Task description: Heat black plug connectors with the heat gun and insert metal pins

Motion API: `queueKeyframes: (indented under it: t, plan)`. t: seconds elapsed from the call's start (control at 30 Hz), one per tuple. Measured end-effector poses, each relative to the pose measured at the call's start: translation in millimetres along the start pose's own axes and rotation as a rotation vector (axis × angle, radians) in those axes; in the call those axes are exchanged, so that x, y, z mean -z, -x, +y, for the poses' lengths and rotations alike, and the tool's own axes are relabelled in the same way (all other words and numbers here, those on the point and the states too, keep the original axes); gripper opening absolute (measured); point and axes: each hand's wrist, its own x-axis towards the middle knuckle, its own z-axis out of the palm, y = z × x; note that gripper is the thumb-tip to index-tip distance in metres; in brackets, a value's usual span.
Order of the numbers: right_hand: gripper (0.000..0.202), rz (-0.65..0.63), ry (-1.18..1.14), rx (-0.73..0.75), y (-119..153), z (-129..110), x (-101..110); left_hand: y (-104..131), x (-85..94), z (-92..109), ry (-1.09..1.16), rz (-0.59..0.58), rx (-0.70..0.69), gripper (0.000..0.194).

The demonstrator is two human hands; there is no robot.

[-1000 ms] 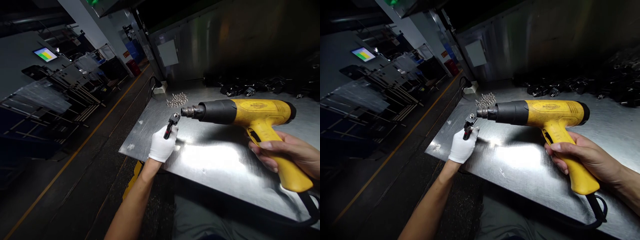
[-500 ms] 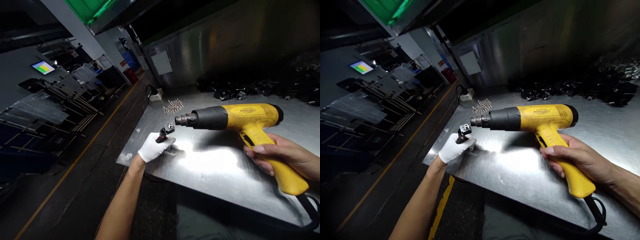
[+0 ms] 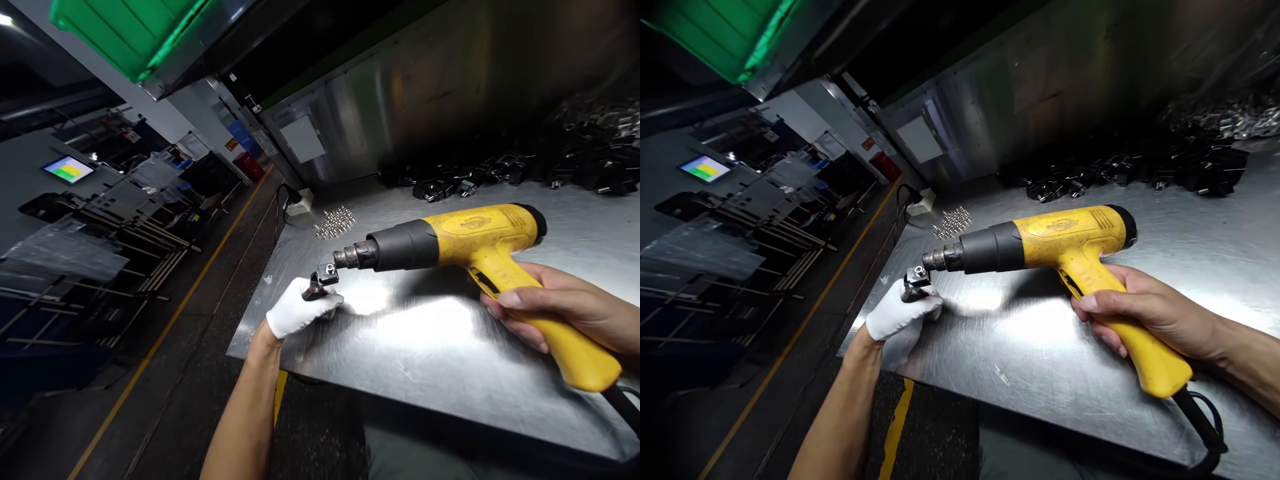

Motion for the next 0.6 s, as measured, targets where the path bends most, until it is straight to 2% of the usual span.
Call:
queueKeyframes:
  t: [0.27, 0.4, 0.5, 0.6]
  plan:
    - [0.029, -0.001, -0.033, -0.011, -3.5, 0.1, 1.9, -1.6, 0.3, -1.7, 0.001, 0.000, 0.006, 0.032]
    - [0.029, -0.010, -0.009, 0.017, -6.8, 7.3, 5.3, -0.3, -9.9, -6.9, 0.145, 0.120, -0.016, 0.035]
    - [0.031, -0.003, 0.053, 0.051, -6.3, 8.1, 1.6, 16.1, -21.6, -8.6, 0.302, 0.268, -0.051, 0.038]
    - [0.031, 0.028, 0.175, 0.064, -4.5, 6.5, -11.0, 54.6, -34.1, -13.9, 0.429, 0.350, -0.081, 0.039]
